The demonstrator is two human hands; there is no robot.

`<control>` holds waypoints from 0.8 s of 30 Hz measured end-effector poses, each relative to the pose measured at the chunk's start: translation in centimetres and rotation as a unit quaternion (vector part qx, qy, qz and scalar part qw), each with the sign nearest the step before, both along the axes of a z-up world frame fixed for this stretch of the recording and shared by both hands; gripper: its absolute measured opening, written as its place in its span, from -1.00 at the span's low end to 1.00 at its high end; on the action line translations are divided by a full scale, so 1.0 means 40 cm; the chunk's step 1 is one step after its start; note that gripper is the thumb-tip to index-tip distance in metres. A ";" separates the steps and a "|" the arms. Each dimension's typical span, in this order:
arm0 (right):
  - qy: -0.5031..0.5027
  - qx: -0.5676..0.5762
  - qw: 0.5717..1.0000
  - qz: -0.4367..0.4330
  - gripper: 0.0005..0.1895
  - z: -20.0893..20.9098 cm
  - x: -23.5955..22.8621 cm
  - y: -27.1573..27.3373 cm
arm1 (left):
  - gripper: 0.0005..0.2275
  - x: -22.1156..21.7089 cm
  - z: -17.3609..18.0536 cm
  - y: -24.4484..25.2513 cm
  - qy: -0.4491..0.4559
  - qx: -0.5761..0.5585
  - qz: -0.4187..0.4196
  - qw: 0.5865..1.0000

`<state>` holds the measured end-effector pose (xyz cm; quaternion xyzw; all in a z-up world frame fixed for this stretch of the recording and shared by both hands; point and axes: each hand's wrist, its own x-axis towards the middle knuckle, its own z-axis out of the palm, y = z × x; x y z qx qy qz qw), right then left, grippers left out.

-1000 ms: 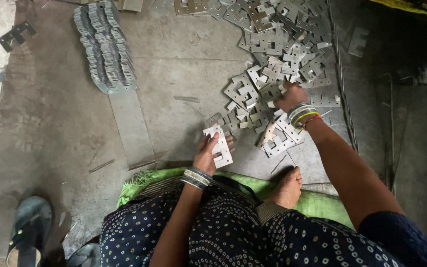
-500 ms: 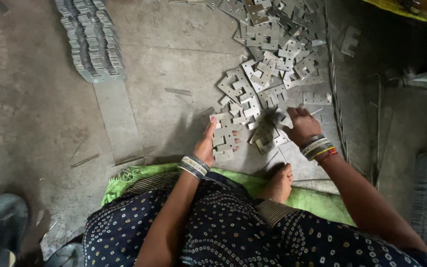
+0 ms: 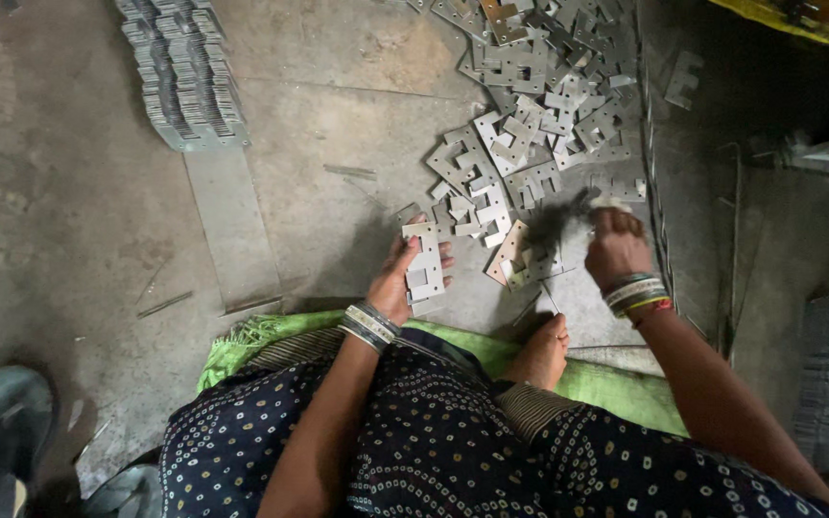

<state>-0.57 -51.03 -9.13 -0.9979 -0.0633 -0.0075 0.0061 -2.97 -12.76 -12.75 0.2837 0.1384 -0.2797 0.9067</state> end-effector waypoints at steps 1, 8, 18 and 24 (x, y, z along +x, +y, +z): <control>0.013 0.032 0.999 0.028 -0.58 -0.001 -0.009 0.013 | -0.53 0.003 0.000 -0.001 -0.001 -0.007 0.005 1.000; 0.037 0.029 0.955 0.294 -0.43 -0.018 -0.075 0.125 | -0.53 -0.002 -0.001 0.009 0.055 -0.010 -0.016 0.998; -0.019 0.141 0.934 0.329 -0.76 -0.001 -0.061 0.165 | -0.32 -0.006 -0.080 -0.009 0.095 0.019 -0.115 0.989; 0.049 -0.068 0.950 0.300 -0.37 0.047 0.029 0.215 | -0.17 -0.008 -0.055 -0.021 0.063 0.026 -0.156 0.985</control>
